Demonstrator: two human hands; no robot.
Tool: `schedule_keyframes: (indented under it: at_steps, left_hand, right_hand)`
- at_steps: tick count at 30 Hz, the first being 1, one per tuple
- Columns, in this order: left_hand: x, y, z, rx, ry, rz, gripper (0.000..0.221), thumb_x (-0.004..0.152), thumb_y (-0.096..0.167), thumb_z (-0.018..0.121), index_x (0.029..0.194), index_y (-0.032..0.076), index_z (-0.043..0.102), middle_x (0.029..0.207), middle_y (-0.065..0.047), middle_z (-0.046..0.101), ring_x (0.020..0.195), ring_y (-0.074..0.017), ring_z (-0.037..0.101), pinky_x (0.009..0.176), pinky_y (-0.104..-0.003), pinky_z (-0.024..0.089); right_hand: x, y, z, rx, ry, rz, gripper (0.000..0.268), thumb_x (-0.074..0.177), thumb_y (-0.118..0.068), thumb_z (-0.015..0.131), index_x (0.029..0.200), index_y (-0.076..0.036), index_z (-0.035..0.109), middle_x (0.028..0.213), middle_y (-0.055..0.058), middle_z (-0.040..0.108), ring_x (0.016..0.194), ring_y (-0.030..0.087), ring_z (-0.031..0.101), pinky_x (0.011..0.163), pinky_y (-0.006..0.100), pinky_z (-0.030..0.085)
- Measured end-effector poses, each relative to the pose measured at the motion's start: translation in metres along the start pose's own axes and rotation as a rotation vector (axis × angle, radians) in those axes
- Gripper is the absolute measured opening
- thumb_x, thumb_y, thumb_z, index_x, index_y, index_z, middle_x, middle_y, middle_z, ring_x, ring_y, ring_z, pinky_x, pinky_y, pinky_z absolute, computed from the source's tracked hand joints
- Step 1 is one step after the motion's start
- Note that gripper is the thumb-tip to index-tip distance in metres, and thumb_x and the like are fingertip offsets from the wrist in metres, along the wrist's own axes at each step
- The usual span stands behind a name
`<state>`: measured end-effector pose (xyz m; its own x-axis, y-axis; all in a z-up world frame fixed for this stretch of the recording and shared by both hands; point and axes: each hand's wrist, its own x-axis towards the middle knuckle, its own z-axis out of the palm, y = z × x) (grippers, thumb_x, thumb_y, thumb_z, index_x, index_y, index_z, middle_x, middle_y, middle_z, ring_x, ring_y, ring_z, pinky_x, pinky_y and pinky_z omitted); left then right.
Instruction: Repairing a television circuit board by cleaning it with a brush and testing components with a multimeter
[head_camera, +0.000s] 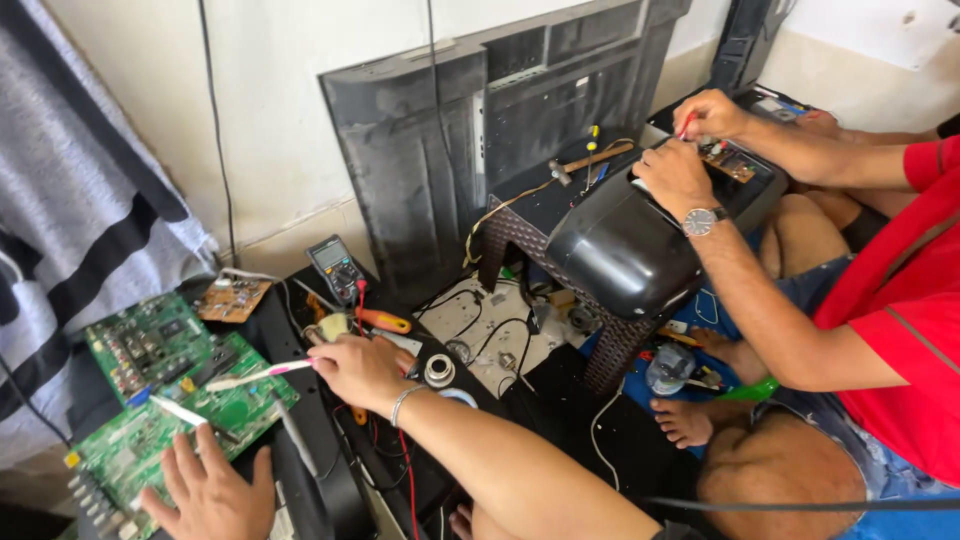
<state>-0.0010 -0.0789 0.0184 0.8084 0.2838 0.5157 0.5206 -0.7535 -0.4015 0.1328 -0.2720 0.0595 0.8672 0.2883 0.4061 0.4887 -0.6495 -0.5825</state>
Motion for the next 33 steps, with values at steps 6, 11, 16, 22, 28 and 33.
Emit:
schedule_keyframes:
  at_steps: [6,11,16,22,28,33]
  left_hand:
    - [-0.001,0.004,0.007,-0.053,0.000,-0.016,0.097,0.079,0.081,0.051,0.161,0.029,0.053,0.166,0.000,0.056,0.156,-0.0177,0.049,0.129,-0.046,0.023]
    - [-0.001,0.021,0.062,-0.446,0.061,-0.054,0.096,0.074,0.053,0.076,0.158,0.008,0.062,0.164,-0.020,0.058,0.156,-0.0379,0.047,0.130,-0.059,0.026]
    - [0.002,0.018,0.056,-0.300,-0.008,-0.042,0.096,0.072,0.065,0.068,0.155,0.018,0.060,0.163,-0.011,0.059,0.154,-0.0288,0.050,0.126,-0.052,0.025]
    - [0.002,0.014,0.041,-0.340,0.034,-0.029,0.092,0.072,0.059,0.071,0.153,0.016,0.061,0.161,-0.011,0.059,0.153,-0.0280,0.049,0.127,-0.051,0.025]
    - [0.003,0.020,0.056,-0.429,0.055,-0.035,0.091,0.073,0.055,0.074,0.152,0.012,0.064,0.160,-0.015,0.061,0.152,-0.0322,0.050,0.123,-0.051,0.032]
    - [0.003,0.016,0.061,-0.366,0.040,-0.035,0.093,0.070,0.061,0.072,0.152,0.017,0.065,0.162,-0.013,0.063,0.153,-0.0309,0.053,0.126,-0.052,0.027]
  right_hand:
    - [0.006,-0.007,-0.002,0.053,0.098,0.148,0.016,0.094,-0.027,0.064,0.102,-0.016,0.071,0.105,0.006,0.074,0.093,0.034,0.069,0.073,0.050,0.051]
    - [0.004,-0.024,-0.013,0.058,-0.038,0.136,0.020,0.103,-0.024,0.057,0.092,-0.016,0.072,0.080,0.007,0.064,0.068,0.027,0.062,0.049,0.041,0.046]
    - [0.005,-0.017,0.000,0.028,-0.001,0.226,0.017,0.100,-0.035,0.061,0.097,-0.024,0.074,0.087,0.006,0.065,0.079,0.028,0.064,0.055,0.043,0.047]
    - [0.004,-0.024,0.000,0.027,-0.006,0.203,0.021,0.100,-0.030,0.058,0.092,-0.018,0.073,0.089,0.015,0.068,0.080,0.040,0.066,0.062,0.053,0.051]
    - [0.002,-0.028,0.002,-0.025,-0.049,0.130,0.029,0.102,-0.034,0.051,0.089,-0.014,0.069,0.085,0.015,0.067,0.074,0.041,0.065,0.056,0.054,0.048]
    - [0.005,-0.021,-0.002,-0.019,-0.076,0.126,0.033,0.102,-0.037,0.052,0.084,-0.014,0.068,0.084,0.013,0.068,0.075,0.038,0.065,0.060,0.052,0.047]
